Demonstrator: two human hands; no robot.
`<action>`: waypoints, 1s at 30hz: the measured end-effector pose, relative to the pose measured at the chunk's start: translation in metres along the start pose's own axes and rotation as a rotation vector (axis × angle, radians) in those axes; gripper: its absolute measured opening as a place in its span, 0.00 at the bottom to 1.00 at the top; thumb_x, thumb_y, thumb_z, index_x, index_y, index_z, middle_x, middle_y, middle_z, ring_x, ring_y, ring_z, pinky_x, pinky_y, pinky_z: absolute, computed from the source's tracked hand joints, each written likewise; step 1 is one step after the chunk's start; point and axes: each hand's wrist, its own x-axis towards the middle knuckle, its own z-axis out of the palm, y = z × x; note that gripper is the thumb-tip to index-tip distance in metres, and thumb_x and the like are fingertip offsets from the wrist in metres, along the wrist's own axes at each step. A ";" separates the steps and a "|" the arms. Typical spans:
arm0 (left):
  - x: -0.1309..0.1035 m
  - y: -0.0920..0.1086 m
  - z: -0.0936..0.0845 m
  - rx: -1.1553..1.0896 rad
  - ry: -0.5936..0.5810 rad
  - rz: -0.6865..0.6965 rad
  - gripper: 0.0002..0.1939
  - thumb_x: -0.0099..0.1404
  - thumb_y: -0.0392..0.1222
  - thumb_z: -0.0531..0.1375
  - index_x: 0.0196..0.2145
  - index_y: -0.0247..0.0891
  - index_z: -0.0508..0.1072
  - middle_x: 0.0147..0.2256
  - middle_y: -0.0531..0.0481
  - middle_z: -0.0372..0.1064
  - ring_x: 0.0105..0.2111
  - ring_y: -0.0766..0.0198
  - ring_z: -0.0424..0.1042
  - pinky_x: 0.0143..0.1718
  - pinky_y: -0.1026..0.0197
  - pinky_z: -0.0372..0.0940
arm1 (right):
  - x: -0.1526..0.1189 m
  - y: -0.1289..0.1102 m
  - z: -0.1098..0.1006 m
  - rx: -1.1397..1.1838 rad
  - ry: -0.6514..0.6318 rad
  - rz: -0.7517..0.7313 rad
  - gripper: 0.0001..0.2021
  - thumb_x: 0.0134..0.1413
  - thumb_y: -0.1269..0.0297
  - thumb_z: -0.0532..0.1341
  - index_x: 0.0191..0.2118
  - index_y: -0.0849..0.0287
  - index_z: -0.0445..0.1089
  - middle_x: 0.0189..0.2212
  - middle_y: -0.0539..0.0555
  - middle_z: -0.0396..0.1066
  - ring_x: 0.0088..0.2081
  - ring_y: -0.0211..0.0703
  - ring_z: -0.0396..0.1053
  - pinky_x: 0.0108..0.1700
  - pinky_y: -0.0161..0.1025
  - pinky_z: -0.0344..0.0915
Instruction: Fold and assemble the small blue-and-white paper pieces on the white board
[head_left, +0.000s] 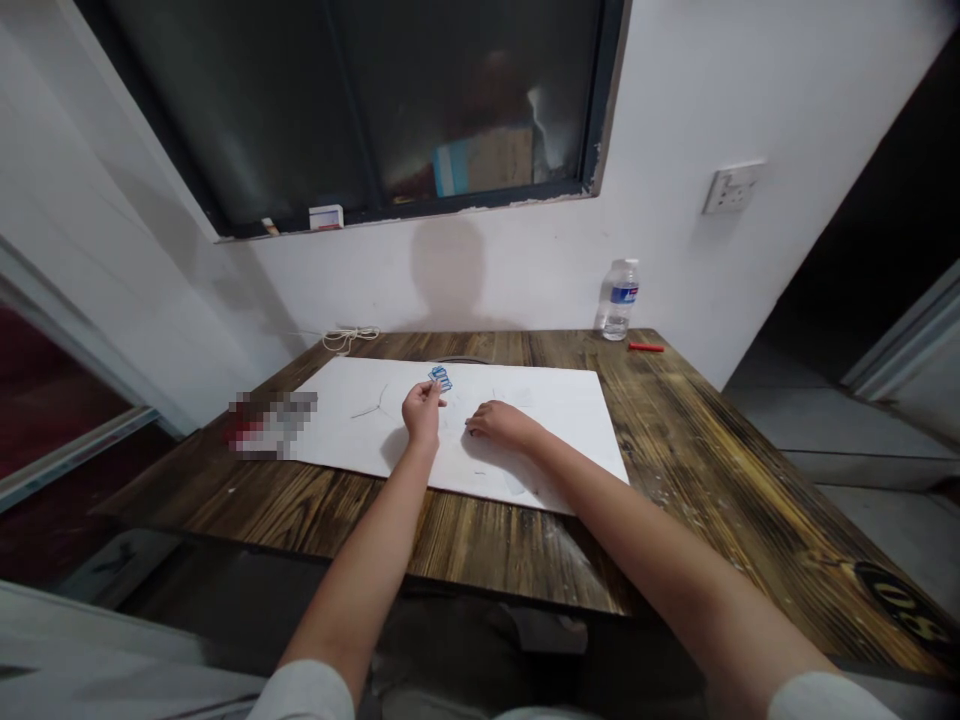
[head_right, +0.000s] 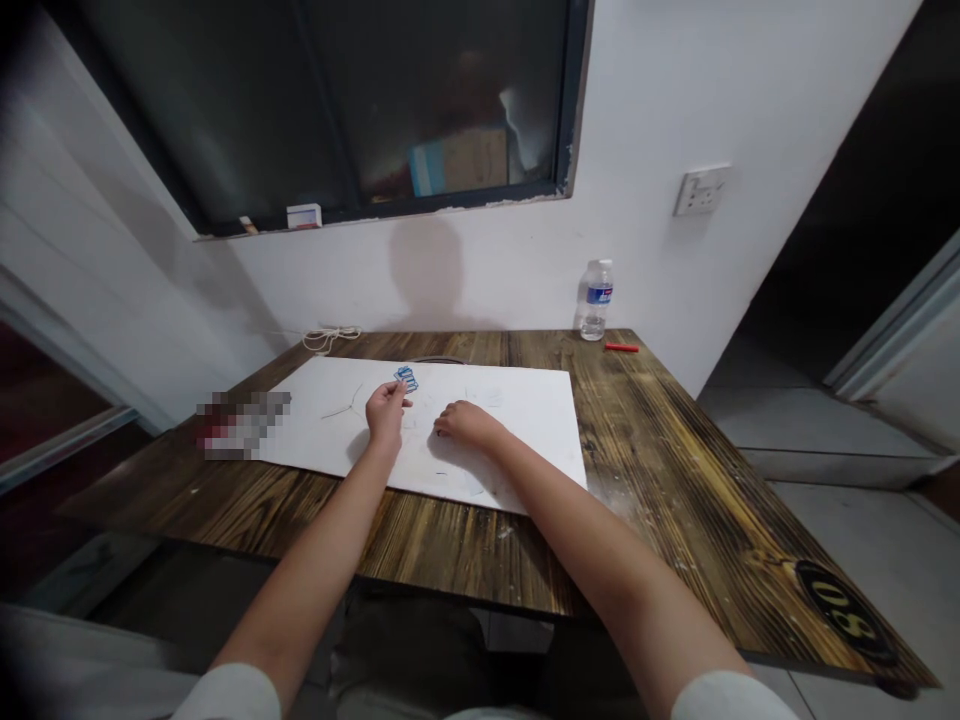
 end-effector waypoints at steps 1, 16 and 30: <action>0.000 0.000 0.000 0.002 0.000 0.001 0.12 0.55 0.49 0.64 0.30 0.38 0.74 0.29 0.50 0.74 0.22 0.68 0.69 0.23 0.67 0.58 | 0.000 -0.001 -0.003 -0.009 -0.019 -0.020 0.10 0.63 0.68 0.58 0.43 0.63 0.76 0.39 0.61 0.77 0.41 0.45 0.71 0.45 0.39 0.60; 0.000 -0.006 0.003 0.004 -0.029 -0.003 0.13 0.55 0.51 0.65 0.28 0.38 0.72 0.27 0.51 0.73 0.21 0.68 0.69 0.22 0.67 0.56 | -0.004 -0.009 0.004 -0.050 0.066 -0.017 0.11 0.61 0.72 0.55 0.45 0.64 0.73 0.39 0.62 0.74 0.39 0.45 0.69 0.43 0.40 0.56; -0.003 -0.008 0.004 0.032 -0.102 -0.051 0.14 0.52 0.52 0.66 0.29 0.38 0.74 0.24 0.51 0.71 0.21 0.66 0.69 0.17 0.69 0.52 | -0.008 0.001 0.005 0.121 0.382 0.326 0.07 0.62 0.68 0.59 0.39 0.60 0.75 0.44 0.60 0.70 0.47 0.48 0.64 0.47 0.41 0.58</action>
